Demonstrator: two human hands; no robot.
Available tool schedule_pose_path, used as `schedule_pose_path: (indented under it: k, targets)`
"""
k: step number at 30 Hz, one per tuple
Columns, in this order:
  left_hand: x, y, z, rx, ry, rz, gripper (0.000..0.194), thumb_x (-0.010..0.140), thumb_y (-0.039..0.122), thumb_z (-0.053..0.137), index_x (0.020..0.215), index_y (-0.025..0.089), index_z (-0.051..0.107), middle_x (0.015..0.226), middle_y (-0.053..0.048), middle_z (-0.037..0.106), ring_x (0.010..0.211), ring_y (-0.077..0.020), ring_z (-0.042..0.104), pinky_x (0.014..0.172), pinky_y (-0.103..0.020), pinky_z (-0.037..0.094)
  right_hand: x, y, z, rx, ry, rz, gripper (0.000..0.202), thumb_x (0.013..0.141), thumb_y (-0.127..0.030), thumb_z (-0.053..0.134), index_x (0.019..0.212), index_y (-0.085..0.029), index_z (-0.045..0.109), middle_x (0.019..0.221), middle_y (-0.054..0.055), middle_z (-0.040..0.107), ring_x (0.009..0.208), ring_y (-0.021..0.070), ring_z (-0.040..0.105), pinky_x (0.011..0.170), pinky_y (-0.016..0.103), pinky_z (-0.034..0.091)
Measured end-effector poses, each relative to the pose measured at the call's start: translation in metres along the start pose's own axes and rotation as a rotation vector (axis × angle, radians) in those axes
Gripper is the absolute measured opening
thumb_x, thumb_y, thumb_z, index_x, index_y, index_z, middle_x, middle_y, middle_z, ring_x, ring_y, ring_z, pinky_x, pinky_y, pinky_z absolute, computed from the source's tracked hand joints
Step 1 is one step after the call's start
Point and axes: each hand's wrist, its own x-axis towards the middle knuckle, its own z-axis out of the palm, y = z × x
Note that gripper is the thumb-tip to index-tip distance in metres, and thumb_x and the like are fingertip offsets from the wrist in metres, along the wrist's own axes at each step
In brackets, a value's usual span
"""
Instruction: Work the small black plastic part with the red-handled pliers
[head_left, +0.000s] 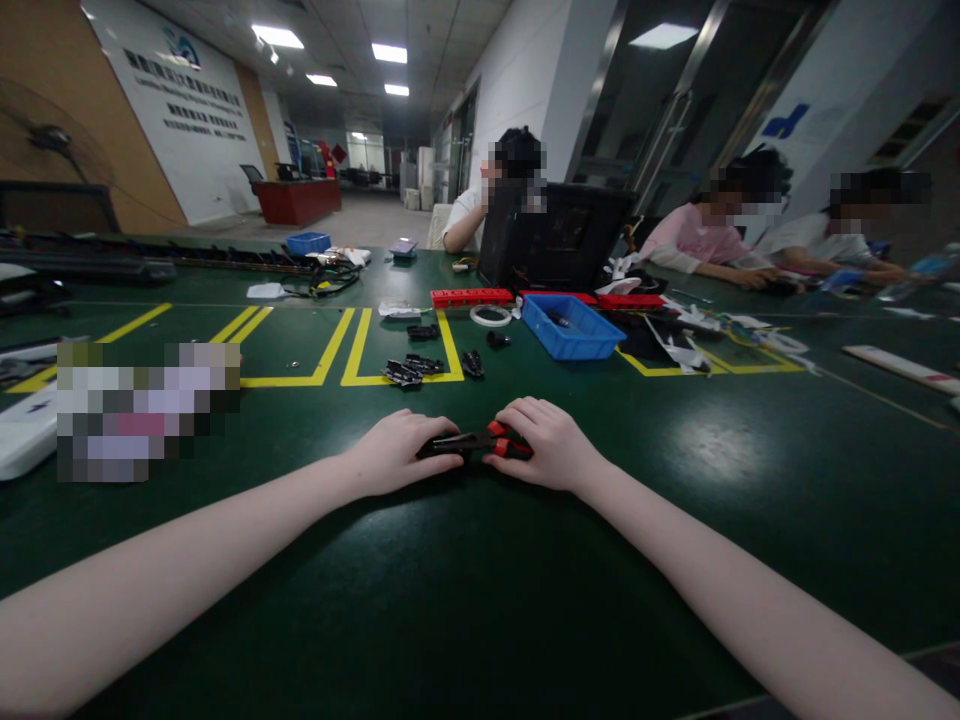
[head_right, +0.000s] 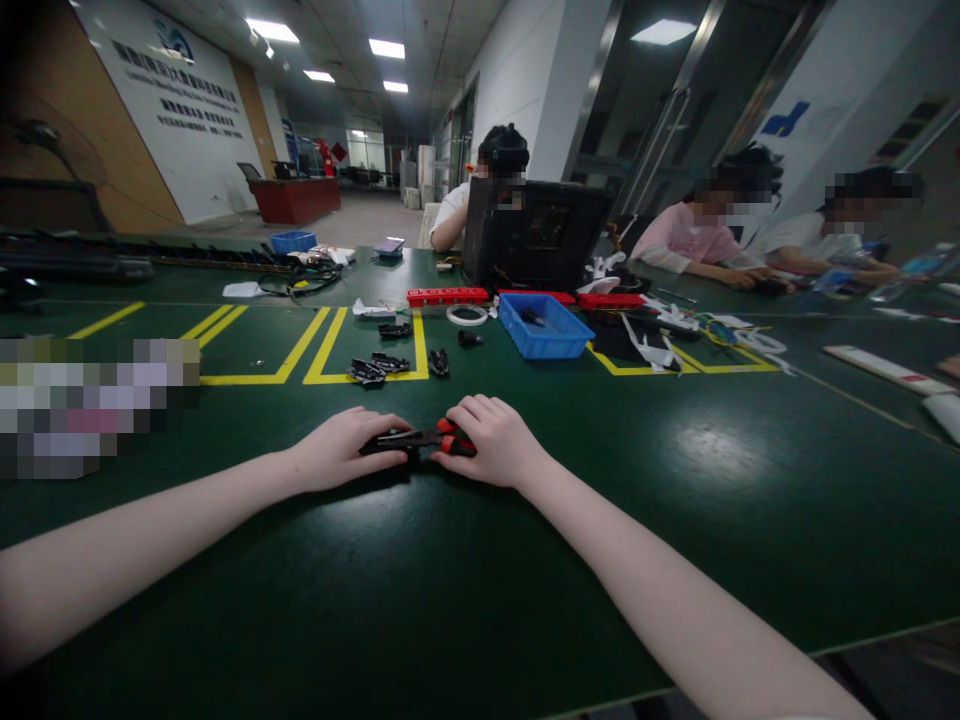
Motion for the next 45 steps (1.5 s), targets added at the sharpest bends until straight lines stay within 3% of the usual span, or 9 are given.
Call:
schedule_pose_path:
  k: [14,45]
  targets:
    - [-0.0002,0.0016,-0.0017,-0.001,-0.037,-0.003,0.037,0.094,0.048,0.052,0.116,0.019,0.056,0.098,-0.005,0.068,0.088,-0.0231,0.063,0.079,-0.035,0.043,-0.0011,0.0014,0.0007,0.001,0.002,-0.036,0.033,0.082,-0.045,0.062,0.095,-0.015,0.059,0.090,0.010,0.065,0.081,0.0223,0.060,0.070,0.035,0.046]
    - [0.0001,0.0016,-0.0020,0.005,-0.058,0.005,0.038,0.095,0.050,0.047,0.114,0.019,0.058,0.094,-0.006,0.068,0.085,-0.0229,0.063,0.075,-0.033,0.042,0.0004,0.0010,0.0003,0.020,-0.029,-0.014,0.034,0.081,-0.047,0.061,0.095,-0.015,0.058,0.090,0.010,0.065,0.082,0.0227,0.059,0.071,0.035,0.046]
